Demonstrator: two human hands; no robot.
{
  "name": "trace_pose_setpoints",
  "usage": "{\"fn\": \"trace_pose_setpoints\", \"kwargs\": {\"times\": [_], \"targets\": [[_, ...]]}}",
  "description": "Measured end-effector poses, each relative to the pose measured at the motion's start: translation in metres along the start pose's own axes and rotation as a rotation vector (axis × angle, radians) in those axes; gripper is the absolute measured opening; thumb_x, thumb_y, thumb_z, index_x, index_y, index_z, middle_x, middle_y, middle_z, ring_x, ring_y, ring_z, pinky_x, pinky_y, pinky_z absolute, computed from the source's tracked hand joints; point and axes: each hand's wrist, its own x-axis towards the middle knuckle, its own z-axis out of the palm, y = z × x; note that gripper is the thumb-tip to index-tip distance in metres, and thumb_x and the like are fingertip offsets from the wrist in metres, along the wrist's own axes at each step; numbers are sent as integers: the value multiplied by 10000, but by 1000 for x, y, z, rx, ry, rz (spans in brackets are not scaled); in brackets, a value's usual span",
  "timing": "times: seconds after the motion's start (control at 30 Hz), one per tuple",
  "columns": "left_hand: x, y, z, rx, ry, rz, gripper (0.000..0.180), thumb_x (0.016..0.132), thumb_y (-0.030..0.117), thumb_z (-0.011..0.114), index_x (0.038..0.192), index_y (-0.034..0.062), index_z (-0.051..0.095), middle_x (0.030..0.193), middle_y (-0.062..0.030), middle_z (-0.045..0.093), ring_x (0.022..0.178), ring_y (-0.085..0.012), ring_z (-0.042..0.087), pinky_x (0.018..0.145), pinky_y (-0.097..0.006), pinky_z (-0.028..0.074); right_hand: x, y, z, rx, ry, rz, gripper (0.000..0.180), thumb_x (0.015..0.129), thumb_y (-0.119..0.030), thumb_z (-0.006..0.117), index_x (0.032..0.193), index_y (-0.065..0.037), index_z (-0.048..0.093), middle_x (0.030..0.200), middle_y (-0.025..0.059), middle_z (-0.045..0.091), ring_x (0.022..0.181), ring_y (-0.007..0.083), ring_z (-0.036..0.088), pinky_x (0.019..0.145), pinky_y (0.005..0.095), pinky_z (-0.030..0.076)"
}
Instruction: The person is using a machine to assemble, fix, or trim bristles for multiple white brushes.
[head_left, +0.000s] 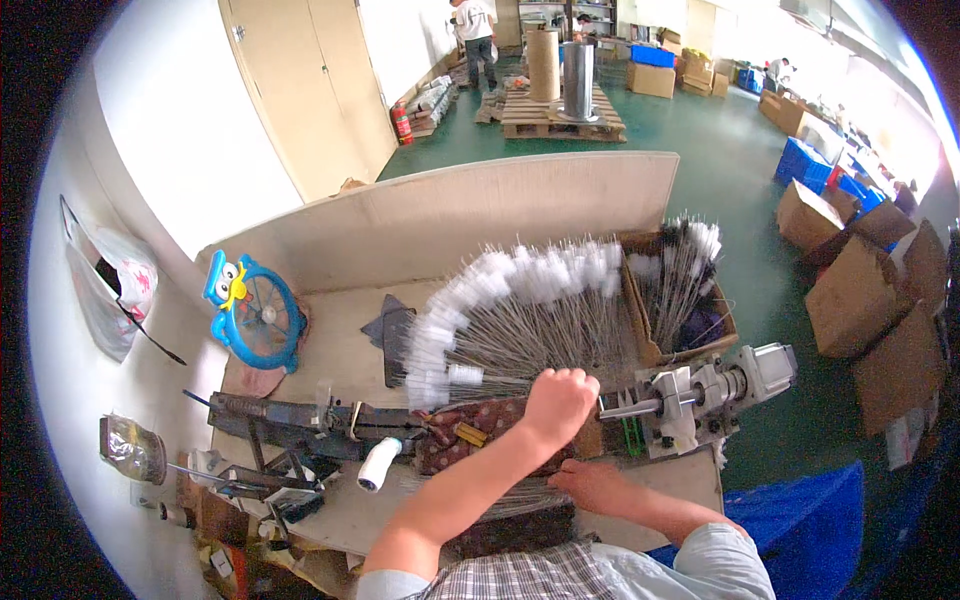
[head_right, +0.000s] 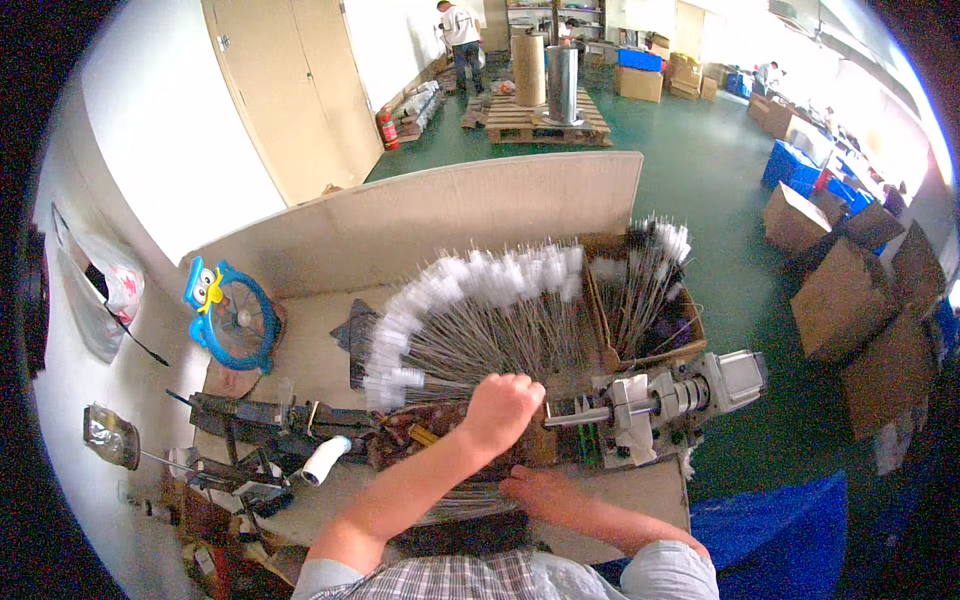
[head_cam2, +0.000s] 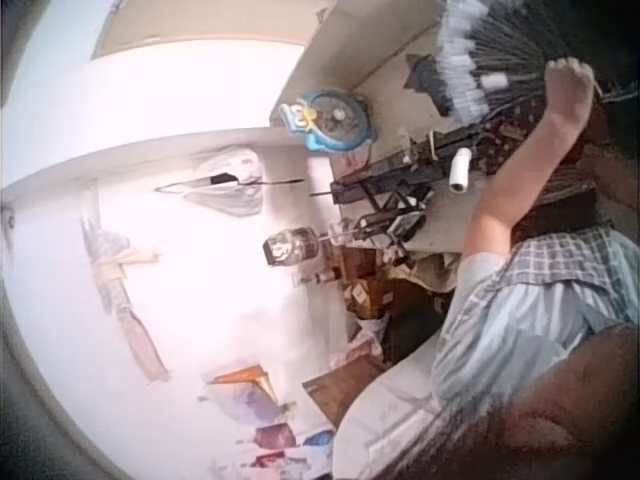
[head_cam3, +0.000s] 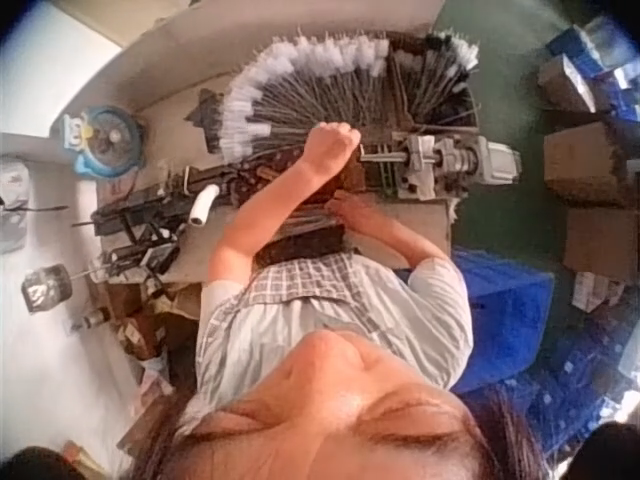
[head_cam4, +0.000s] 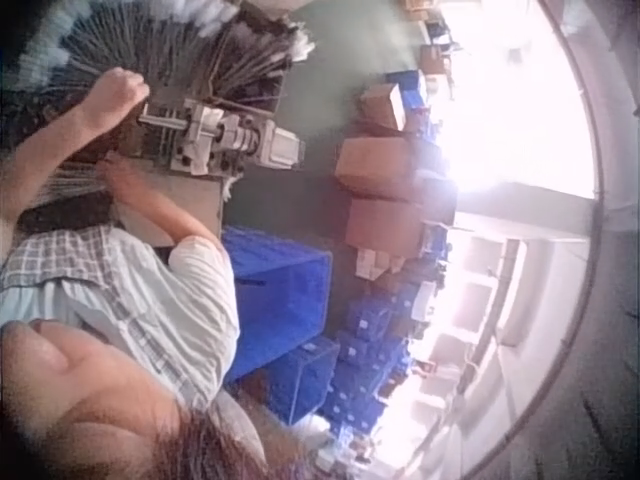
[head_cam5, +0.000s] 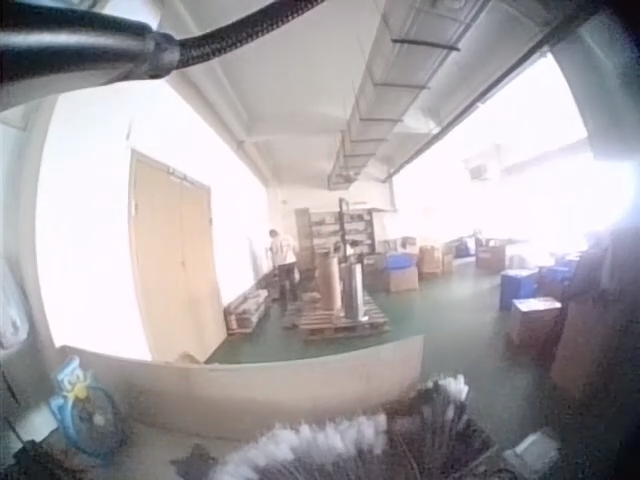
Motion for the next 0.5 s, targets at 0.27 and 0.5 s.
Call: {"fn": "trace_pose_setpoints", "kwargs": {"times": [0.27, 0.5], "targets": [[-25, -58, -9, 227, -30, 18, 172, 750, 120, 569, 895, 77, 651, 1099, -93, 559, 1192, -256, 421, 1061, -449, 252, 4, -19, 1, -19, 114, 77, 217, 763, -95, 512, 967, -22, 520, 881, 146, 525, 780, 332, 597, 658, 417, 517], [-87, -10, -81, -91, 154, 47, 246, 692, 75, 653, 937, 56, 648, 1075, -91, 589, 1117, -263, 501, 1003, -456, 346, 1, -35, -47, -526, 268, 50, 102, 709, -109, 541, 799, -62, 532, 804, 78, 509, 774, 220, 569, 570, 325, 493]]}}
